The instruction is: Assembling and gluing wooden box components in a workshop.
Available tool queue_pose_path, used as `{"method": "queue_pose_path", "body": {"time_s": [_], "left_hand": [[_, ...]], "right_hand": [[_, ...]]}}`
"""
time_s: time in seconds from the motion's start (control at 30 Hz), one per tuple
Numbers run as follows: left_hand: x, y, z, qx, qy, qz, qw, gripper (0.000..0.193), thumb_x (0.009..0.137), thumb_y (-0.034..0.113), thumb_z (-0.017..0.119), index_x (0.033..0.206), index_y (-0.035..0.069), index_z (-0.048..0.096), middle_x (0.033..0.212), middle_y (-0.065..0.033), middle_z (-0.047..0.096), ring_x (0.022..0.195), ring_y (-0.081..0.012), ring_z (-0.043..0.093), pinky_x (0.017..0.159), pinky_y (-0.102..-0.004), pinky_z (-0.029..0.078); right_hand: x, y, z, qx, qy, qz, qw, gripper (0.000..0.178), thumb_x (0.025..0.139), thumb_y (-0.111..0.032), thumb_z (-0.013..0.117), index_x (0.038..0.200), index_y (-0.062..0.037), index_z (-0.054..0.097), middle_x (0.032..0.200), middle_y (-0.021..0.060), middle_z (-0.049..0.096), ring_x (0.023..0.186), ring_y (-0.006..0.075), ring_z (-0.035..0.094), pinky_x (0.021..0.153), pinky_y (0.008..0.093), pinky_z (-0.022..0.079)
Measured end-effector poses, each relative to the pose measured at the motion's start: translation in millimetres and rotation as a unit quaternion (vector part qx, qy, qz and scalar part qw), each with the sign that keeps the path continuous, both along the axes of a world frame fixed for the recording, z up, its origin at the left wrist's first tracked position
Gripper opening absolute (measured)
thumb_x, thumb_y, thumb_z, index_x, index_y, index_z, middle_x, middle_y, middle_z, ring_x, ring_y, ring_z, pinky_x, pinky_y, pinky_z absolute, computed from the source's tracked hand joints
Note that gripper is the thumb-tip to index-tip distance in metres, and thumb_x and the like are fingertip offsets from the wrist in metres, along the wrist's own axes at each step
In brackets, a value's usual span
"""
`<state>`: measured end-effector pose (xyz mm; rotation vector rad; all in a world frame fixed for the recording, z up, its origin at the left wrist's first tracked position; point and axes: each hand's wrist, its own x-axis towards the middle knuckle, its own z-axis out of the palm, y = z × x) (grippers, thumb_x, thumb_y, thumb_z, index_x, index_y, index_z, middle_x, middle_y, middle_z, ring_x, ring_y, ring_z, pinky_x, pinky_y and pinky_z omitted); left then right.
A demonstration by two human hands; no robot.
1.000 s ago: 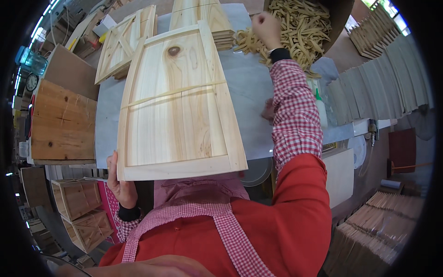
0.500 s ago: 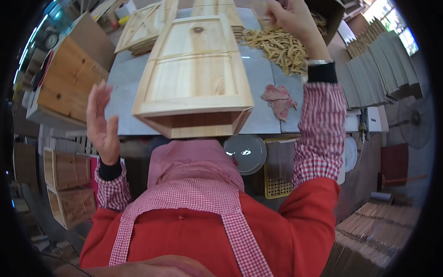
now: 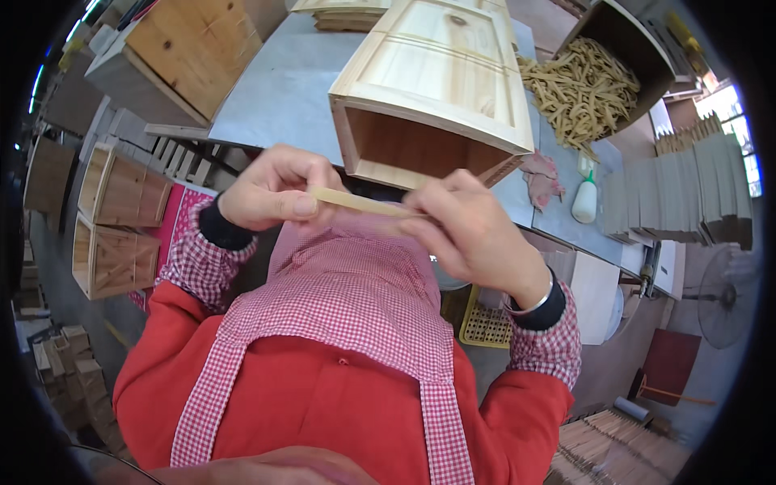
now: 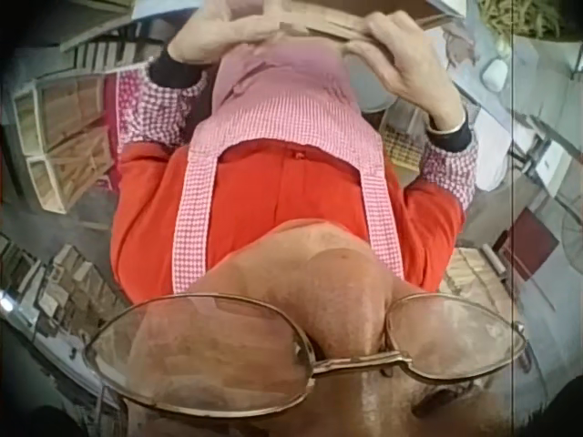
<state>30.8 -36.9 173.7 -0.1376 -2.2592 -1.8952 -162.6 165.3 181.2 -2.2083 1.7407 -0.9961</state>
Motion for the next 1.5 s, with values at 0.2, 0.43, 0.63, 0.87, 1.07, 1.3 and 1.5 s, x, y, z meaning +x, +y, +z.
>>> {"method": "queue_pose_path", "body": {"time_s": [0.2,0.43,0.63,0.87,1.07,1.3,1.5], "left_hand": [[6,-60,10,-0.544,0.158,0.128,0.814,0.028,0.078,0.027,0.075,0.079,0.007,0.055,0.079,-0.0062,0.057,0.082,-0.0220,0.060,0.093,-0.0407,0.042],[13,-89,-79,-0.643,0.119,0.140,0.743,0.026,0.080,0.027,0.071,0.095,0.010,0.058,0.100,-0.0044,0.060,0.114,-0.0200,0.054,0.104,-0.0447,0.035],[27,-65,-171,-0.704,-0.015,0.136,0.697,0.052,0.084,0.031,0.064,0.131,0.015,0.050,0.130,-0.0010,0.050,0.139,-0.0162,0.029,0.111,-0.0484,0.027],[37,-58,-210,-0.726,-0.026,0.154,0.670,0.061,0.086,0.035,0.062,0.141,0.017,0.042,0.142,-0.0017,0.041,0.139,-0.0193,0.029,0.112,-0.0501,0.024],[31,-57,-227,-0.731,-0.020,0.173,0.659,0.061,0.087,0.040,0.060,0.141,0.018,0.042,0.145,-0.0012,0.038,0.139,-0.0199,0.029,0.112,-0.0502,0.023],[21,-59,-233,-0.726,-0.021,0.183,0.663,0.064,0.090,0.044,0.054,0.146,0.019,0.034,0.150,-0.0001,0.032,0.141,-0.0142,0.025,0.111,-0.0530,0.023],[21,-53,-238,-0.739,-0.035,0.194,0.644,0.065,0.091,0.044,0.053,0.146,0.017,0.033,0.151,0.0000,0.030,0.141,-0.0139,0.024,0.111,-0.0541,0.022]], "right_hand": [[-82,55,1,-0.132,0.098,-0.171,0.971,0.020,0.083,-0.014,0.065,0.066,-0.0051,0.058,0.064,0.0068,0.053,0.068,0.0222,0.055,0.087,0.0403,0.040],[-104,79,-81,-0.047,0.190,-0.235,0.952,0.017,0.084,-0.003,0.060,0.067,-0.0034,0.057,0.083,0.0079,0.060,0.111,0.0280,0.057,0.102,0.0457,0.033],[-87,68,-153,-0.035,0.241,-0.249,0.938,0.019,0.078,-0.008,0.069,0.064,-0.0059,0.057,0.115,0.0054,0.063,0.133,0.0318,0.039,0.109,0.0505,0.027],[-79,58,-200,-0.031,0.291,-0.300,0.908,0.016,0.079,-0.014,0.069,0.069,-0.0089,0.058,0.128,0.0042,0.056,0.136,0.0308,0.035,0.109,0.0515,0.025],[-72,57,-210,-0.026,0.313,-0.334,0.888,0.015,0.080,-0.017,0.069,0.074,-0.0102,0.057,0.132,0.0035,0.054,0.137,0.0294,0.034,0.109,0.0505,0.023],[-79,45,-217,-0.075,0.300,-0.370,0.876,0.013,0.080,-0.017,0.068,0.079,-0.0107,0.056,0.128,0.0040,0.055,0.135,0.0286,0.036,0.108,0.0490,0.022],[-74,45,-218,-0.071,0.327,-0.374,0.865,0.012,0.080,-0.016,0.068,0.082,-0.0099,0.058,0.122,0.0055,0.057,0.133,0.0301,0.037,0.106,0.0490,0.025]]}}
